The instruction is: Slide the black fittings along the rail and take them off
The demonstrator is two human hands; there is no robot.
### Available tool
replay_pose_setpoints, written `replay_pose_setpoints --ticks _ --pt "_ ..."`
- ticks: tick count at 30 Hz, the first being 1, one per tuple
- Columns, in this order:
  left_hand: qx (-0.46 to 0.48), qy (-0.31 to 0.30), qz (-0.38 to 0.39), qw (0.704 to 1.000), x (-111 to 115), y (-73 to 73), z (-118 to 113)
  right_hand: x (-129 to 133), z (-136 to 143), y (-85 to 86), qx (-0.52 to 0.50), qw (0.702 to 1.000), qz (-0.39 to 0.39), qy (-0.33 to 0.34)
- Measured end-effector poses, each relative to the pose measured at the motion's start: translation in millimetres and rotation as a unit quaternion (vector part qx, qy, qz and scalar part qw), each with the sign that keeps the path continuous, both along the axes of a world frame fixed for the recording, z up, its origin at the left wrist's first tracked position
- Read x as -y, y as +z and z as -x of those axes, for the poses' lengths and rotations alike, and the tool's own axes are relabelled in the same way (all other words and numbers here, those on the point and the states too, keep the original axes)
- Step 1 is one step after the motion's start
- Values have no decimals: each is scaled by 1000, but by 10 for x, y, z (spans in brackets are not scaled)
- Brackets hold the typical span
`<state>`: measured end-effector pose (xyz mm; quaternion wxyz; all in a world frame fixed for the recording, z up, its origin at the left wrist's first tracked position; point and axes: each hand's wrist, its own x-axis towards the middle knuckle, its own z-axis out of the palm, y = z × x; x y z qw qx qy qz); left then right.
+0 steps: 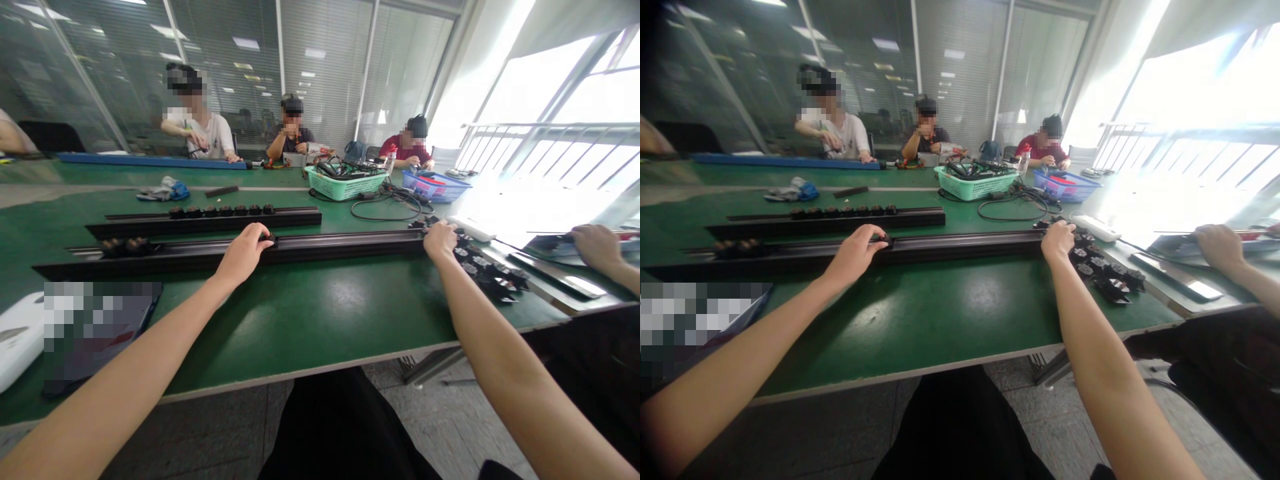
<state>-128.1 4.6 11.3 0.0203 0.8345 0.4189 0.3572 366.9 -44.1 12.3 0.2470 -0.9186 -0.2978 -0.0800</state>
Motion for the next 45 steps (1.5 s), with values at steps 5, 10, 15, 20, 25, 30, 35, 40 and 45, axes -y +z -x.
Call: replay_pose_setpoints --ticks 5,10,15,20,25,30,35,40,45 --pt "2 -2 2 1000 12 13 40 31 -154 -13 -17 1000 -9 24" --pt "6 5 7 1000 36 27 35 13 -224 -62 -32 998 -37 37" --pt "5 3 16 1000 45 52 36 -21 -352 -152 -44 997 -55 36" --pt "2 3 24 1000 47 74 39 -108 -461 -248 -20 991 -69 117" --pt "-4 6 26 1000 76 88 32 -179 -448 -277 -9 985 -72 159" --pt "-8 5 26 1000 82 96 34 -162 -390 -241 -8 981 -42 188" --pt "-14 -2 27 1000 69 100 51 -34 -195 -143 34 984 -31 173" --pt "-18 1 28 999 66 95 65 122 341 80 140 957 -53 249" --pt "-23 4 31 999 69 104 71 245 1233 330 187 866 -31 463"
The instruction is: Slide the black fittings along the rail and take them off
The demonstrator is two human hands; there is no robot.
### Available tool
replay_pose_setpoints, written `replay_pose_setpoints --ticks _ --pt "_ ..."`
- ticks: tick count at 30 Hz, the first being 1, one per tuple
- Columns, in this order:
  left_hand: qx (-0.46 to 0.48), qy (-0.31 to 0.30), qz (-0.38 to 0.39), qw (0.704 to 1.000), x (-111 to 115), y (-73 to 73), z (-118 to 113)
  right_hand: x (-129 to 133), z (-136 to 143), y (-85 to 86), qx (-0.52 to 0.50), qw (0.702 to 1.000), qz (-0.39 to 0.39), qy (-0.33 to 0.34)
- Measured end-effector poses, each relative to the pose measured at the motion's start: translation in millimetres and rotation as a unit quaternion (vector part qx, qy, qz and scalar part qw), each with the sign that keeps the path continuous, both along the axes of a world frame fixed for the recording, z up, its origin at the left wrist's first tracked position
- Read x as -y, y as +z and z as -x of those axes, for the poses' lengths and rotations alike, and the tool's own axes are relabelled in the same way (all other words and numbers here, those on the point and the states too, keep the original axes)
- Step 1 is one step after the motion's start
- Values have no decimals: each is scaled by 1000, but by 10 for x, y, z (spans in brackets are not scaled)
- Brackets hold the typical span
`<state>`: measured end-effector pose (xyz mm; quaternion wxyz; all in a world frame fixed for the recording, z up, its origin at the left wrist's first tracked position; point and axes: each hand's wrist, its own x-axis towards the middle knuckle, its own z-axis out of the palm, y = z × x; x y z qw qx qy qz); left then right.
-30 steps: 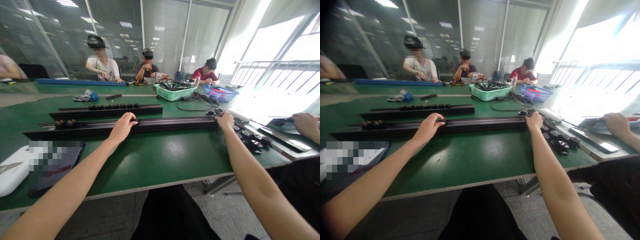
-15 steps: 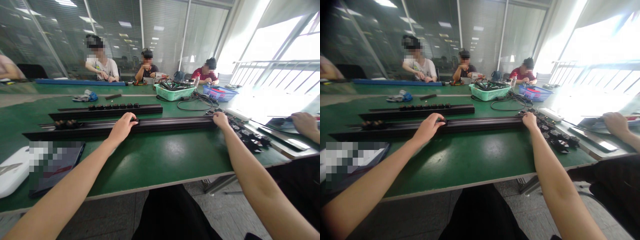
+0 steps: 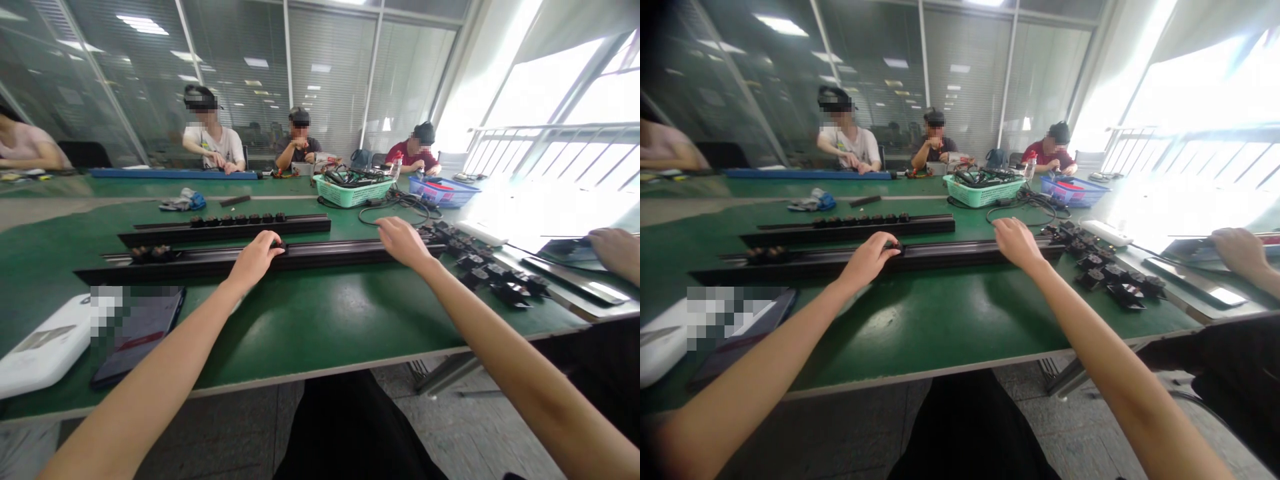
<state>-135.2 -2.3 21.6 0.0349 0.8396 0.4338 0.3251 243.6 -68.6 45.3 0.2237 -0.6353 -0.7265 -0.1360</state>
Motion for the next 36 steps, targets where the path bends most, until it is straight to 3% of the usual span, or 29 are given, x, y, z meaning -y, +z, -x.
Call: replay_pose_setpoints --ticks 4,7,9,12,17,24,29,33,36 --pt "-14 1 -6 1000 8 -4 11 76 847 88 -27 999 20 39" --pt "-31 5 -17 999 12 -21 26 68 1438 80 -32 994 91 58" --pt "-46 10 -26 999 11 -31 39 18 1754 61 -37 987 148 43" --pt "-65 0 -41 997 9 -24 64 -106 2067 41 -47 985 165 19" --pt "-66 -18 -50 996 17 13 111 -277 2274 -19 -64 982 170 54" --pt "-87 75 -102 988 69 48 73 -287 2377 -165 -37 992 107 52" --pt "-53 242 -109 963 117 209 180 -279 2393 -183 -36 994 93 42" --pt "24 380 -95 920 61 307 479 -276 2402 -191 -35 994 93 46" --pt "70 465 -69 880 -31 294 738 -278 2412 -204 -32 995 87 45"
